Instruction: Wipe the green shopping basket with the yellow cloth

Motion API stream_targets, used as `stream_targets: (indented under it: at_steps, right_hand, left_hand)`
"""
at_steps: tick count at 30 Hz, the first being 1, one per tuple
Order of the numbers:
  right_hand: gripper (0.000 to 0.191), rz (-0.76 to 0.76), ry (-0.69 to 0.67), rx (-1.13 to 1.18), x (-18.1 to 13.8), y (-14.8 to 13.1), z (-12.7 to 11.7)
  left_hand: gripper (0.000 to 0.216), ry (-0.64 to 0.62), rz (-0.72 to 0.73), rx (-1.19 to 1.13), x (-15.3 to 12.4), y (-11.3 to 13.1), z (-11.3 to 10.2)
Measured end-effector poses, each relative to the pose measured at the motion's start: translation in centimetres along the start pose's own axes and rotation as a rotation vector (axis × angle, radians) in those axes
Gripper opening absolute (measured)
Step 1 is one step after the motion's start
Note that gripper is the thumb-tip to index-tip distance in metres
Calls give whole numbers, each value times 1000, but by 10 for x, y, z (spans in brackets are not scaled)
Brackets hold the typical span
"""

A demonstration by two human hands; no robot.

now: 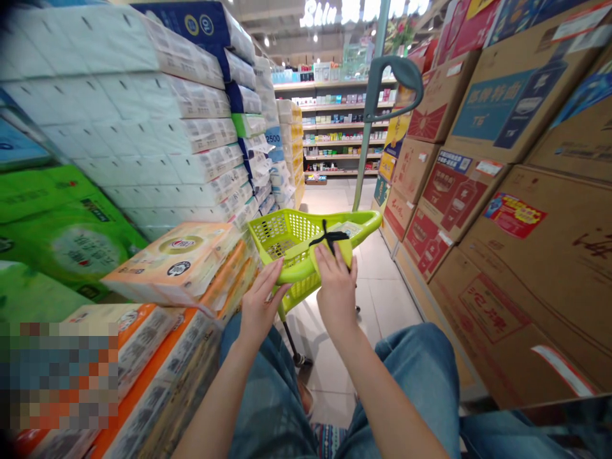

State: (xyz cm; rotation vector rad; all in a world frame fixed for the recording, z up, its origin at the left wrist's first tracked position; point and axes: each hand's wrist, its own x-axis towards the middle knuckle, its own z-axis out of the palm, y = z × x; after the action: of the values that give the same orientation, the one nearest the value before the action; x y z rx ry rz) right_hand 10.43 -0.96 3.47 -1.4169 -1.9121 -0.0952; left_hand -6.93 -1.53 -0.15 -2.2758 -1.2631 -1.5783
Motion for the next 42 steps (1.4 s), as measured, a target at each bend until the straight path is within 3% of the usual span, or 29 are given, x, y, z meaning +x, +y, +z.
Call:
stream_targets:
  at_steps: [3,5,10,13,15,18,24,26,29,32,34,37,42]
  right_hand:
    - [75,-124,-57,37,-17,-32,5]
    - [72,-197,-63,73,-22,-37,7]
    - [75,-281,-20,77,-8,17,4]
    - [79,-156,25,39,8,52,-2]
    - [81,-52,53,34,13,59,-3]
    - [81,20,73,27,5,38,2]
    - [76,-174,-19,59,-33,-33,12]
    - [76,-221,-35,78,-33,-32,10]
    - [77,-236,-28,72,-16,1,5]
    - [79,-129,19,25,8,38,-1]
    - [80,-37,58,14,15,47,-2]
    - [81,-9,59,47,7,27,-1]
    - [77,-234,-61,72,-26,-18,5]
  left_hand:
    - [57,-9,-17,8,-1,0,-1]
    - [56,-15,-23,2,-1,-1,-4]
    - [58,-43,-17,-16,-1,-4,-9]
    - [58,-39,-16,-17,-1,-5,-8]
    - [57,-27,-20,-15,-1,-3,-5]
    - [56,-6,-28,-8,-1,-1,-2]
    - [53,-17,-37,-19,-1,0,-3]
    - [53,-23,-41,-31,-1,0,-5]
    - [55,-19,-29,-47,1,-1,-6]
    - [56,-17,-16,-51,2,0,-4]
    - [57,-13,-20,-50,2,2,0]
    - [57,-3,-31,-51,2,4,5]
    - [56,2,-42,-37,1,3,3]
